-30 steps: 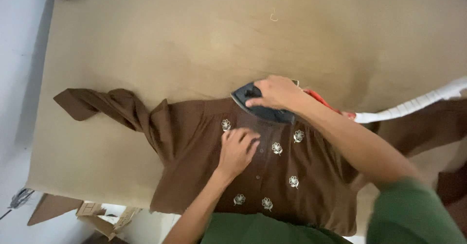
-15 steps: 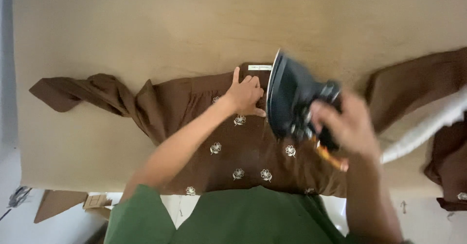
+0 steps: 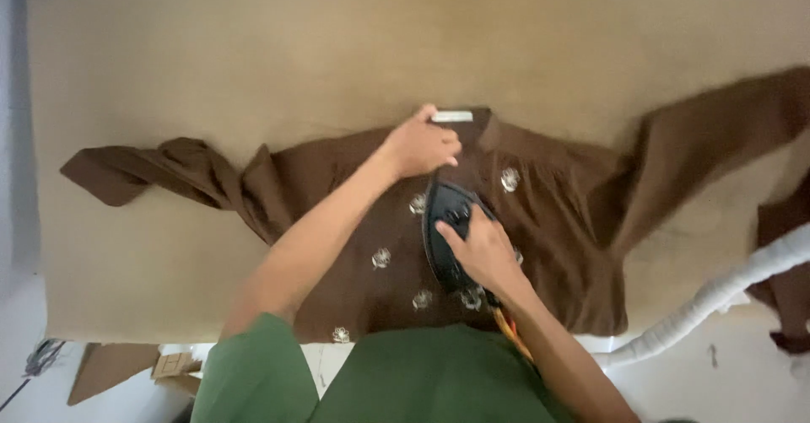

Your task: The person is ironing brown shirts with floral embroidery on an ironing board using a steam iron.

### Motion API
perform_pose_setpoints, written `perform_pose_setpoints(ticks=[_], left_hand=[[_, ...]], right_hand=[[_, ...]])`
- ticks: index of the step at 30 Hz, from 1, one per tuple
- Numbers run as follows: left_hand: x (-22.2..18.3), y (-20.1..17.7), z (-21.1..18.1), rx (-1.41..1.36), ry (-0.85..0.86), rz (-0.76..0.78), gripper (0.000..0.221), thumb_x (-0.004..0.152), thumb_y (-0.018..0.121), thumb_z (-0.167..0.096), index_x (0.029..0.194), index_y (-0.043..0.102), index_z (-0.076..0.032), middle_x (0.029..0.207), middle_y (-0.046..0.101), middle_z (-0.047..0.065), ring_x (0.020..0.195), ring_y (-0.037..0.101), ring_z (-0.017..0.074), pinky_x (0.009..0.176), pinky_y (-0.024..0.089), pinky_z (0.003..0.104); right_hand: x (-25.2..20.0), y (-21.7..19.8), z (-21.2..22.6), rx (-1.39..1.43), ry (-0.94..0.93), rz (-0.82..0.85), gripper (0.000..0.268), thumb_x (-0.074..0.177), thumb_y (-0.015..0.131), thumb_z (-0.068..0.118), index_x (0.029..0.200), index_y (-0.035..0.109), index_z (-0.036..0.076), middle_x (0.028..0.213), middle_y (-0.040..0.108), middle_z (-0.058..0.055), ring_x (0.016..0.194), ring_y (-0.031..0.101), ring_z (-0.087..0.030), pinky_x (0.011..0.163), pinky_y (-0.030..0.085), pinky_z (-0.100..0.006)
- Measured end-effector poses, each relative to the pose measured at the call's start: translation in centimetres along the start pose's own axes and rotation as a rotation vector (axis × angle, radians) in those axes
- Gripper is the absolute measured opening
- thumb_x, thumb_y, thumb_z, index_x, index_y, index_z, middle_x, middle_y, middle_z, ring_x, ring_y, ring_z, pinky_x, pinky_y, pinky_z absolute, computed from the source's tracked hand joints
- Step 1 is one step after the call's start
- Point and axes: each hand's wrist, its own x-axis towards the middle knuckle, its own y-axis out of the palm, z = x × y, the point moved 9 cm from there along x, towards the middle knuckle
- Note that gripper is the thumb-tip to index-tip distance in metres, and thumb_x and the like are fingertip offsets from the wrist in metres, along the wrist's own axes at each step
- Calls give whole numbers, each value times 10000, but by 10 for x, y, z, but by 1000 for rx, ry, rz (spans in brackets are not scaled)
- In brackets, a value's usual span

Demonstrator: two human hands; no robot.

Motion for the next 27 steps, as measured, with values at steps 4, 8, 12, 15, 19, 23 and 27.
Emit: perform_pose_setpoints(ticks=[4,8,12,15,19,23,27], left_hand=[[-10,16,2,31,22,-86,335,1011,498,-529,993,572,-203,890,613,-36,735,637,179,887,354,398],[-19,-23,-2,101,-4,-255,379,929,552,-578,1004,592,-209,899,589,-31,865,627,175,906,374,407],[-94,-90,72,-103,-592,-165,634,1022,312,-727,1210,568,-179,1107,578,64,1093,606,282,977,428,489],[-120,-44,90,-121,-669,73,665,1039,276,-708,1199,578,-139,1015,691,135,993,703,331,908,490,497],[-109,-38,106,-262,-497,141,490,1064,366,-601,1004,614,-182,924,717,71,918,724,313,804,546,438],[-108,-36,121,-206,-416,235,516,1076,329,-646,979,596,-215,889,675,8,868,702,238,800,542,396],[-103,-43,121,-289,-359,180,411,1119,383,-495,1032,611,-164,869,666,49,851,684,258,771,556,418]], right_hand=[[-7,20,-17,-72,6,77,884,965,600,630,1355,521,-159,975,719,-346,879,758,-420,627,621,-443],[-34,8,-28,-126,-16,-11,769,932,671,561,1273,598,-124,949,731,-338,870,741,-474,656,605,-556],[-41,-29,5,-142,-61,90,866,903,632,642,1311,562,-118,1127,680,-369,1088,666,-503,903,549,-600],[-52,-54,52,-119,-42,199,901,898,651,599,1380,510,-149,1277,629,-384,1241,600,-505,1045,495,-601],[-29,-59,141,-126,-277,295,788,919,646,534,1339,543,-125,1247,653,-359,1210,618,-498,1046,473,-606],[31,-17,196,-346,-408,409,822,986,538,567,1413,488,-134,1380,589,-340,1320,565,-450,1141,393,-534],[60,32,215,-372,-432,521,744,916,649,509,1305,557,-118,1272,647,-319,1213,624,-465,1023,485,-564]])
